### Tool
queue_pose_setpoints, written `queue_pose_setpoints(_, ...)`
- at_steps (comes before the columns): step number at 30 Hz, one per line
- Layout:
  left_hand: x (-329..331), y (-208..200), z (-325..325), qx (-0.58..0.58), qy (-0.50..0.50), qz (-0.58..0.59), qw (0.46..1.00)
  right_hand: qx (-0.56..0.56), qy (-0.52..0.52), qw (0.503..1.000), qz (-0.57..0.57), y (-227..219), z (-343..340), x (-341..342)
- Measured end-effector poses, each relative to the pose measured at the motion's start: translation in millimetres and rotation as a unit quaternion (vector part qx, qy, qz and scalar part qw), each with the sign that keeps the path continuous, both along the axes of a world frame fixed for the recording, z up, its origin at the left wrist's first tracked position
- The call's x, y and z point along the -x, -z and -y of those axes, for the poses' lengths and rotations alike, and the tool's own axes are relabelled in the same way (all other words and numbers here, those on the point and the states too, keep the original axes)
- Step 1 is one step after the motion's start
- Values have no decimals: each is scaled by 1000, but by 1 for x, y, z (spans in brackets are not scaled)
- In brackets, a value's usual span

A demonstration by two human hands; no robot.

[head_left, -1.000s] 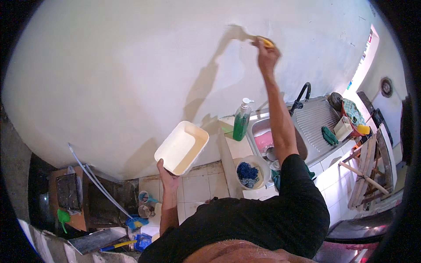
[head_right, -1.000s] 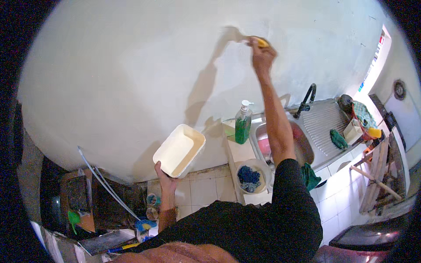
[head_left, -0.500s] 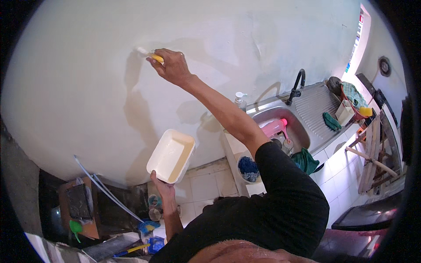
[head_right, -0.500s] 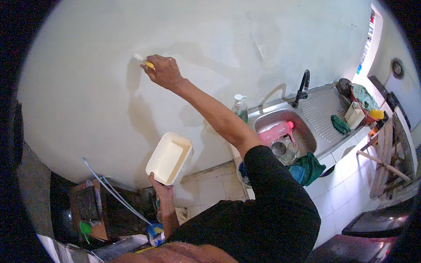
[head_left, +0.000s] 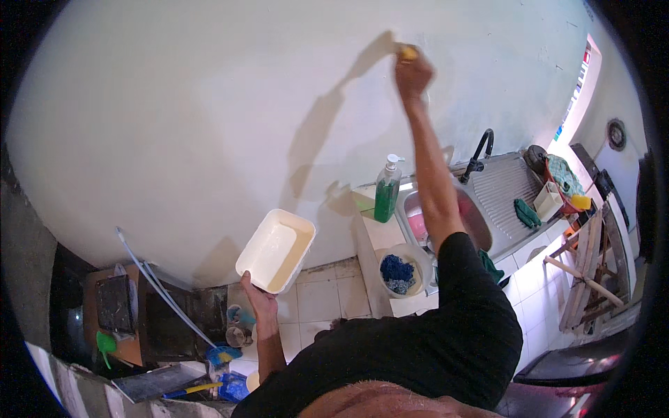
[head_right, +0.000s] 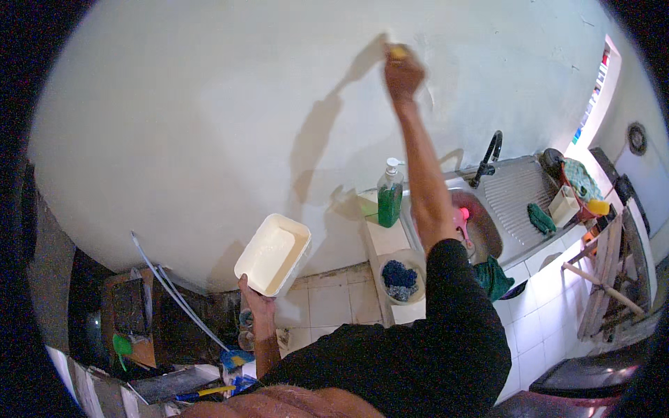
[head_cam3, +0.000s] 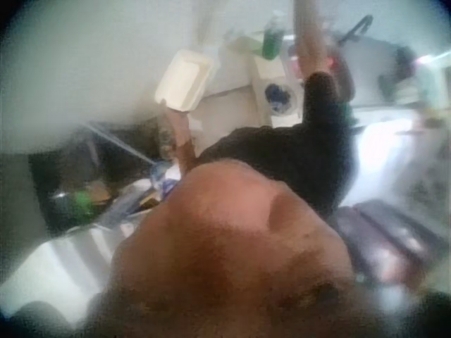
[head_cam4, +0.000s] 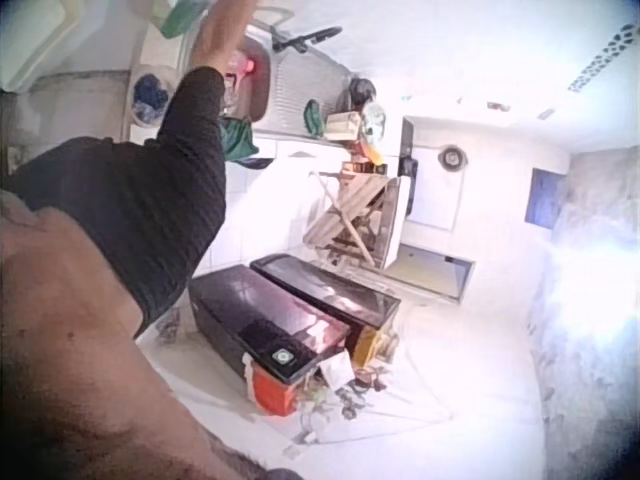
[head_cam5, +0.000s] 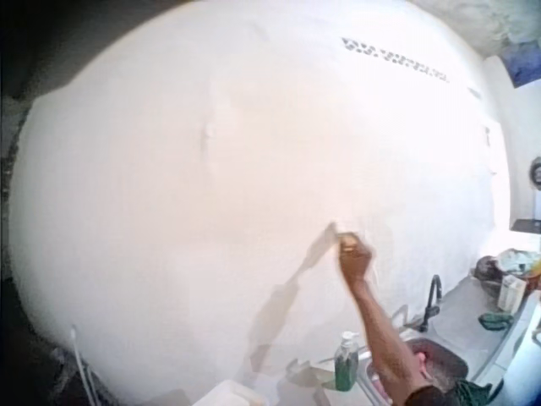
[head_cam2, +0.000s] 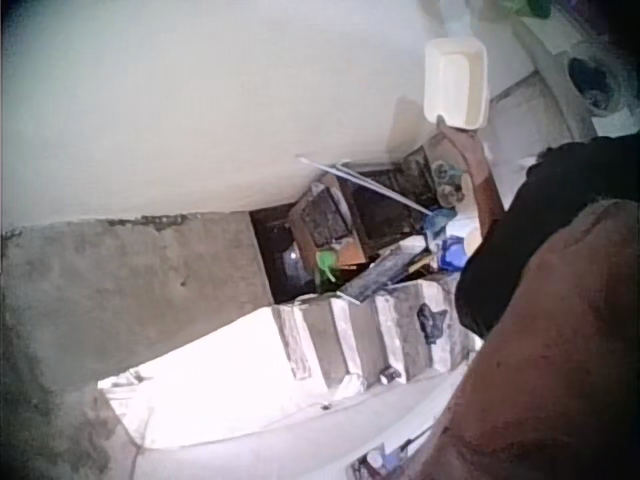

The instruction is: The person mixes paint in a small container using a brush and a stick, then uses the brush to apply the paint to a white wall near a sink.

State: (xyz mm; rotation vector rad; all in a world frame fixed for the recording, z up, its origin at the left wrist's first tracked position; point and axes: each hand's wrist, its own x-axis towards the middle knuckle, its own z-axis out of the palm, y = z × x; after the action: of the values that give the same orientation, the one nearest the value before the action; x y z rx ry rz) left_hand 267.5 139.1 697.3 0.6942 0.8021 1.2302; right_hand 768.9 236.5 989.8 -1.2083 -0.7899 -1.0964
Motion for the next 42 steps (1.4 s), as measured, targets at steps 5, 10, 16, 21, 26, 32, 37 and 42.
queue_pose_setpoints(5,-8,-13,6,22,-31,6,999,44,-200,970,128,16,-70,159)
queue_pose_setpoints(10,-4,-20,6,16,-41,-12,999,95,-380,918,67,22,-50,178)
queue_pose_setpoints(16,16,3,-3,10,-44,11,999,10,-208,977,-37,54,9,9)
queue_pose_setpoints(21,4,-6,9,21,-41,25,999,-39,37,998,-39,60,41,-40)
queue_pose_setpoints(26,-9,-17,16,26,-49,46,997,33,-115,993,-3,72,-32,58)
queue_pose_setpoints(32,-2,-18,11,-11,-32,18,999,70,-384,920,24,34,-6,76)
queue_pose_setpoints(37,-15,-15,12,6,-54,36,998,-57,-274,957,-74,19,28,-81)
queue_pose_setpoints(42,-29,-24,24,11,-48,34,998,-83,7,991,-107,4,71,-118)
